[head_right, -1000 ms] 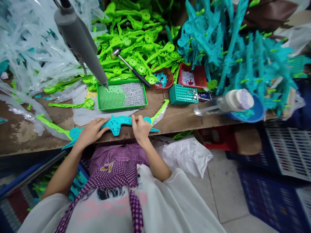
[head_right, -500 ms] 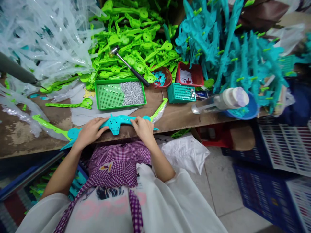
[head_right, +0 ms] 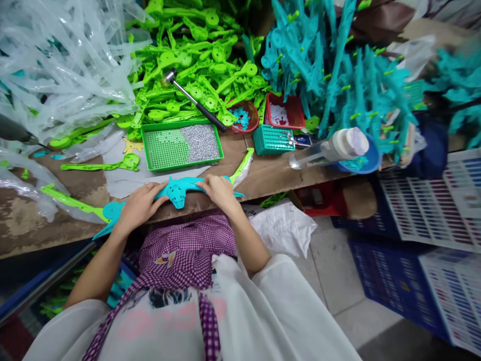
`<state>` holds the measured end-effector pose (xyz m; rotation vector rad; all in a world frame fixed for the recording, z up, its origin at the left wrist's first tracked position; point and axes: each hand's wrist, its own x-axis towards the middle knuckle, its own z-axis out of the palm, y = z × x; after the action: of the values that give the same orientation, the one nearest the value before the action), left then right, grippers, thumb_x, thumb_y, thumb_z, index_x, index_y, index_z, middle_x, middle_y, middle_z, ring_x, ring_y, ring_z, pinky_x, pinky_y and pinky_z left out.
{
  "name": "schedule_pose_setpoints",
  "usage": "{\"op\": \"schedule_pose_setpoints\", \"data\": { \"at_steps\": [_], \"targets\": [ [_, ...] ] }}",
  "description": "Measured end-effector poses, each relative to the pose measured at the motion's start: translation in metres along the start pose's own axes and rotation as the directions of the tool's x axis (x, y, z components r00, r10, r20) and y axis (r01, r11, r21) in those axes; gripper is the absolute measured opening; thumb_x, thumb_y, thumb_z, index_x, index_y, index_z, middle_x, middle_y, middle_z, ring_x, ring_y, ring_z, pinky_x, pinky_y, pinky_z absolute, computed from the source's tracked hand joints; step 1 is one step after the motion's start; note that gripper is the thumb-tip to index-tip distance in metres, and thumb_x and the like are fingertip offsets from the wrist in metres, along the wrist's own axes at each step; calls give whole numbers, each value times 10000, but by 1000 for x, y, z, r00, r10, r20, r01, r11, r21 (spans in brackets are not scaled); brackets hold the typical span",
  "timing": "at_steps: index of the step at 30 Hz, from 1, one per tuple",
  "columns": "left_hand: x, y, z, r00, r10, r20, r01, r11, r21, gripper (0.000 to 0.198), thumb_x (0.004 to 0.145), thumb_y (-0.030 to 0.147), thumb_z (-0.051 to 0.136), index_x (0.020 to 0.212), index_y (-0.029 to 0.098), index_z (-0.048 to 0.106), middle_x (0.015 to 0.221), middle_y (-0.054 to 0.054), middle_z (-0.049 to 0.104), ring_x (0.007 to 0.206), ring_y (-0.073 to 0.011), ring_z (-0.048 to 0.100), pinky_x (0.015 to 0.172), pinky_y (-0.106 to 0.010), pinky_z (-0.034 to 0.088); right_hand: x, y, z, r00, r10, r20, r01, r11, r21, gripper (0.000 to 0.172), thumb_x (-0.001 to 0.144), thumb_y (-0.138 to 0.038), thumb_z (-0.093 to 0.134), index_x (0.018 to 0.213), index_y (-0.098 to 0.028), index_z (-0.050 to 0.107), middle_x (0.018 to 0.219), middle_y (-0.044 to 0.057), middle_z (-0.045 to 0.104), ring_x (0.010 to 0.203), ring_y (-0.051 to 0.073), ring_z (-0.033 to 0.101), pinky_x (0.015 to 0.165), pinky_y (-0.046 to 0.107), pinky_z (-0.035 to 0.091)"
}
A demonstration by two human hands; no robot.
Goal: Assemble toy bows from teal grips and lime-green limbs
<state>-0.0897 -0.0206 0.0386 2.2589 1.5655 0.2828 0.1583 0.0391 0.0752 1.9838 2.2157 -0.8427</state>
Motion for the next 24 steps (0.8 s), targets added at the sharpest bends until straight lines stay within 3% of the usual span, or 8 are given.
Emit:
{"op": "schedule_pose_setpoints", "data": {
  "at_steps": [3, 7, 12, 15, 17, 19, 21, 24],
  "targets": [
    [0, 0, 0, 1000, 4, -6, -4, 1000, -2, 496, 991, 421, 431, 1412, 163, 473, 1163, -127, 626, 1075, -280, 594, 919, -415, 480, -1, 3, -1, 1000, -16, 4, 16, 997, 73, 259, 932, -345, 500, 827, -178, 668, 704, 43, 690, 675, 161, 606, 636, 275, 319],
    [0, -1, 0, 1000, 17, -21, -18, 1000, -10, 493, 991, 420, 432, 1422, 183, 465, 1166, -129, 628, 1058, -276, 601, 909, -414, 490, 2, -5, 4, 997, 42, -70, -46, 997, -64, 226, 896, -276, 492, 827, -181, 685, 749, 65, 693, 704, 177, 600, 634, 296, 296],
    [1, -3, 1, 1000, 26, -17, -26, 1000, -13, 490, 994, 432, 410, 1414, 189, 476, 1176, -130, 624, 1065, -278, 598, 914, -409, 486, 2, -10, 4, 995, 82, -53, -87, 993, -84, 202, 875, -223, 500, 809, -185, 687, 765, 71, 700, 711, 179, 604, 638, 298, 317],
    [1, -3, 2, 1000, 16, -22, -16, 1000, -22, 496, 992, 446, 406, 1421, 204, 466, 1186, -124, 622, 1080, -276, 593, 929, -406, 478, -5, -5, -8, 1000, -15, 8, 14, 997, 71, 224, 904, -278, 516, 766, -191, 670, 668, 32, 670, 674, 158, 602, 643, 280, 356],
    [0, -3, 2, 1000, 4, -13, -5, 1000, -27, 501, 993, 451, 399, 1418, 194, 466, 1190, -124, 621, 1086, -276, 591, 937, -405, 475, 1, -3, -23, 991, -114, -73, 125, 976, 178, 261, 935, -360, 507, 817, -192, 667, 708, 21, 681, 690, 151, 610, 663, 273, 390],
    [0, -2, 1, 1000, -9, 5, 9, 999, -30, 500, 994, 452, 400, 1418, 194, 463, 1194, -118, 619, 1096, -273, 591, 947, -400, 472, 26, -6, -40, 941, -183, -286, 239, 956, 173, 288, 964, -403, 469, 926, -187, 656, 858, 41, 703, 787, 160, 626, 723, 281, 421],
    [1, -2, -1, 999, -21, 23, 22, 999, -35, 501, 989, 453, 415, 1422, 203, 457, 1207, -110, 611, 1113, -270, 590, 961, -397, 469, 70, -13, -56, 851, -224, -475, 279, 959, 47, 301, 993, -384, 415, 1033, -171, 624, 1025, 85, 683, 943, 191, 618, 811, 312, 430],
    [2, -4, -3, 998, -25, 61, 27, 999, -41, 521, 980, 443, 438, 1438, 194, 439, 1218, -115, 600, 1125, -270, 591, 975, -401, 468, 142, -24, -68, 830, -262, -492, 185, 962, -201, 274, 977, -295, 459, 1157, -117, 565, 1220, 175, 595, 1124, 279, 546, 912, 408, 406]
  ]
}}
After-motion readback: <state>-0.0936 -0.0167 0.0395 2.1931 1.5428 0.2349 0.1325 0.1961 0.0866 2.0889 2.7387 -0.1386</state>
